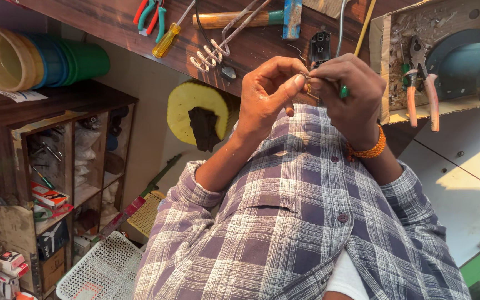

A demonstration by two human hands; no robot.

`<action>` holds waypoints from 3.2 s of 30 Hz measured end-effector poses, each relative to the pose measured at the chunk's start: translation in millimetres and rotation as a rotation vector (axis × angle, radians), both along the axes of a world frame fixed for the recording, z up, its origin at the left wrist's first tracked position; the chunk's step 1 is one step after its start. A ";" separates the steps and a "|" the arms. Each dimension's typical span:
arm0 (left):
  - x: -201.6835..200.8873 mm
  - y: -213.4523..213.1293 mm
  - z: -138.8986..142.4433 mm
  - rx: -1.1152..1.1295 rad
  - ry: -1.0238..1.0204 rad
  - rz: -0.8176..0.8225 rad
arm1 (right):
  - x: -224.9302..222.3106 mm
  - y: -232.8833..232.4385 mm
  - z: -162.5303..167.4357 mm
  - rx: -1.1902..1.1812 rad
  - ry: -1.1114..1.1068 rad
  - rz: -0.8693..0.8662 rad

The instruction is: The person strips insulation from small wires and twists the exposed ends. They then insert the wires into a black plastic connector and secure them using pliers. The person repeats this process for multiple wires, occasionally adjusting the connector and wires with their hands.

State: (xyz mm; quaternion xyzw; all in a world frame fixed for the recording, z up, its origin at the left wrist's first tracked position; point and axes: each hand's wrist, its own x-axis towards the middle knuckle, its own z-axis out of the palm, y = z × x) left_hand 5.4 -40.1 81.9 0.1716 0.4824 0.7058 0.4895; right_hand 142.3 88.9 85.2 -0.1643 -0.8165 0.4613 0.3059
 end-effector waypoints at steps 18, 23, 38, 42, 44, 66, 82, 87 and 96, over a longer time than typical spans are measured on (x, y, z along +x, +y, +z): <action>-4.5 -1.1 -27.7 -0.097 0.130 0.002 | 3.1 -3.5 -6.0 -0.218 -0.204 0.053; 5.0 -2.2 -42.6 0.252 -0.630 0.031 | -1.0 -6.5 0.8 -0.200 -0.165 0.050; -32.2 -6.4 -3.4 0.091 1.085 -0.086 | 4.3 2.9 -7.5 -0.185 -0.216 0.085; -32.8 0.0 7.1 0.045 1.402 -0.026 | 1.0 -2.3 -2.1 -0.105 -0.176 0.091; -35.8 -2.1 4.0 0.025 1.507 -0.079 | 0.6 -5.9 0.4 -0.068 -0.207 0.073; -30.6 -26.3 -10.5 -0.022 0.179 -0.249 | 17.3 -9.2 -15.0 -0.279 -0.083 0.072; -10.9 -33.6 -34.6 -0.094 -0.032 -0.039 | 16.4 -17.3 -17.3 -0.246 -0.138 0.096; -15.4 -39.7 -63.1 -0.259 -0.105 0.090 | 73.4 -15.9 -75.8 -0.093 -0.323 -0.193; -15.5 -47.2 -87.4 -0.258 -0.467 -0.032 | 125.4 -74.4 -170.3 0.357 -0.824 -0.550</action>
